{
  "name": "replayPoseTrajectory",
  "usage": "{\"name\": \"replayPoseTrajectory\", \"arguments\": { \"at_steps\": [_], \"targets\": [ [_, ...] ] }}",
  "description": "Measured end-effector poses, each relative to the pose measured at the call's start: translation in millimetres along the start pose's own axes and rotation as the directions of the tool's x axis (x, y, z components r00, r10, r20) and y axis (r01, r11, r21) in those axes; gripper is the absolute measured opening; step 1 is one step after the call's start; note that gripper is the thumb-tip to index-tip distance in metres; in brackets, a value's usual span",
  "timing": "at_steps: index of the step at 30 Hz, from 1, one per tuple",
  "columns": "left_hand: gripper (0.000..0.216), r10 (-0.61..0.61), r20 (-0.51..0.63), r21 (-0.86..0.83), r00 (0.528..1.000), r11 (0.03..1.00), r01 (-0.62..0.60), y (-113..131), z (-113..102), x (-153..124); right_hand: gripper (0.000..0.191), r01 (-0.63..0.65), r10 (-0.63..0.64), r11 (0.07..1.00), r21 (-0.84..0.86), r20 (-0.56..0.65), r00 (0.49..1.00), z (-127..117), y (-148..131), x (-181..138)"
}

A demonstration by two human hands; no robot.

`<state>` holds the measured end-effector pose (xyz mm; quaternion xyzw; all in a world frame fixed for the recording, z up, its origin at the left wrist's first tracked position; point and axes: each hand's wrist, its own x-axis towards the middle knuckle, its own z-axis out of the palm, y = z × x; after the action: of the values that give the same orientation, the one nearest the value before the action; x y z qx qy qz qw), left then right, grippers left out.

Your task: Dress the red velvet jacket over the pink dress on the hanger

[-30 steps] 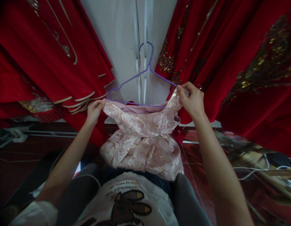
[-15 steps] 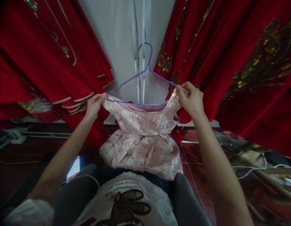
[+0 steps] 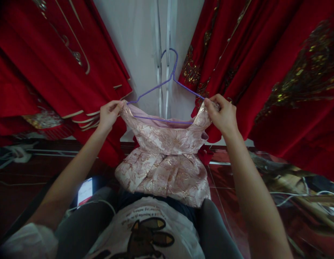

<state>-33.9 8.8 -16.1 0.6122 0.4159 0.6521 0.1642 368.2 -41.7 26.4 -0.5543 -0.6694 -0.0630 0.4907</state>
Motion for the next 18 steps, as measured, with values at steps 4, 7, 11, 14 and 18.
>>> {"name": "replayPoseTrajectory", "arguments": {
  "at_steps": [4, 7, 11, 14, 18],
  "targets": [
    [0.033, 0.146, 0.228, 0.080, 0.963, 0.983, -0.168, 38.6, 19.5, 19.8, 0.025, -0.042, 0.042, 0.998, 0.036, 0.014, 0.999, 4.7, 4.8, -2.0],
    [0.037, 0.109, 0.368, 0.084, 0.923, 0.985, -0.150, 56.9, 16.8, 29.7, 0.024, -0.066, 0.065, 0.996, 0.063, 0.018, 0.998, 7.7, 10.8, -0.5],
    [0.048, -0.092, 0.264, -0.055, 0.960, 0.992, 0.110, 34.6, 2.1, 23.9, 0.025, -0.076, 0.070, 0.990, 0.117, 0.056, 0.996, 11.1, 16.9, 3.3],
    [0.051, -0.232, 0.190, -0.130, 0.954, 0.957, 0.259, -11.6, -0.9, -3.7, 0.026, -0.083, 0.077, 0.988, 0.131, 0.057, 0.995, 14.7, 18.7, 3.8],
    [0.025, -0.318, 0.446, 0.358, 0.837, 0.920, 0.158, -68.7, 3.8, -57.5, 0.027, -0.082, 0.076, 0.990, 0.115, 0.048, 0.996, 17.4, 18.6, 2.7]
  ]
}}
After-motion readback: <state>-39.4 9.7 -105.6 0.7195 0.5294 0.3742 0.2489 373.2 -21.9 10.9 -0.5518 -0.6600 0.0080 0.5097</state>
